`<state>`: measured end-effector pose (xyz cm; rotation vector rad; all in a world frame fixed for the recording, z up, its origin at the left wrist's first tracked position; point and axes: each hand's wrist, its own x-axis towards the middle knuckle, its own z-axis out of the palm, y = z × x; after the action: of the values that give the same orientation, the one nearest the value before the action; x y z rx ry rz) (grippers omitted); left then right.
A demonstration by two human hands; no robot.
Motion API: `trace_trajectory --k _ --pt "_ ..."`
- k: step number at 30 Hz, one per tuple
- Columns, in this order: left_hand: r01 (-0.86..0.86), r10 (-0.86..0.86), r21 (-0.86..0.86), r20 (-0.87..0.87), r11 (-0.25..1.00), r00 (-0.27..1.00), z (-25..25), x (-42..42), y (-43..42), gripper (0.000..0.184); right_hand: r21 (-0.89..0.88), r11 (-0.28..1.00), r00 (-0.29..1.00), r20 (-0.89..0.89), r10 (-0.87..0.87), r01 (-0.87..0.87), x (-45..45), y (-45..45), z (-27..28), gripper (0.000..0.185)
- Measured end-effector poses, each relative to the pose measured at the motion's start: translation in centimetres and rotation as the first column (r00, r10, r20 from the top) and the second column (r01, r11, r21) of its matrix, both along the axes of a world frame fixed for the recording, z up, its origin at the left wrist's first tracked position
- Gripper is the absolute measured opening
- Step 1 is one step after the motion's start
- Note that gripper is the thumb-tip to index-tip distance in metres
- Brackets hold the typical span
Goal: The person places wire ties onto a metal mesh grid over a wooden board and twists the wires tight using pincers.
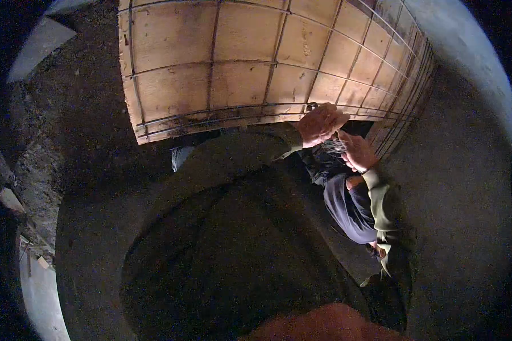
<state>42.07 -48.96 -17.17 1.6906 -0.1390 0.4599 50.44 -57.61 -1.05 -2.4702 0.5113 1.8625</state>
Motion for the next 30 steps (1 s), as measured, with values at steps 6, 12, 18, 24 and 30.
trace_trajectory --k 6,12,18,24,30 --pt "0.017 -0.018 0.117 0.005 0.993 1.000 -1.3 0.3 -2.0 0.031 0.051 0.988 0.990 -0.015 -0.143 0.144 -0.6 -0.3 0.0 0.059" --pt "0.083 -0.084 -0.020 -0.015 0.996 0.996 -1.1 1.8 -1.7 0.017 -0.303 0.081 -0.101 0.539 0.836 -0.949 -2.6 1.5 3.2 0.053" --pt "0.179 -0.180 -0.077 -0.016 0.981 0.983 -1.4 1.1 -1.4 0.034 -0.246 0.100 -0.069 0.595 0.801 -0.964 -2.5 -0.6 1.8 0.044" --pt "-0.018 0.019 0.003 -0.082 1.000 0.996 -0.5 0.4 -0.4 0.033 0.051 0.574 0.533 0.448 0.718 -0.817 -3.0 -0.8 1.2 0.051" --pt "-0.081 0.090 0.137 -0.064 0.987 0.994 -0.1 -1.0 -0.6 0.035 0.035 0.811 0.809 -0.102 -0.579 0.585 -3.0 -2.0 0.8 0.068"
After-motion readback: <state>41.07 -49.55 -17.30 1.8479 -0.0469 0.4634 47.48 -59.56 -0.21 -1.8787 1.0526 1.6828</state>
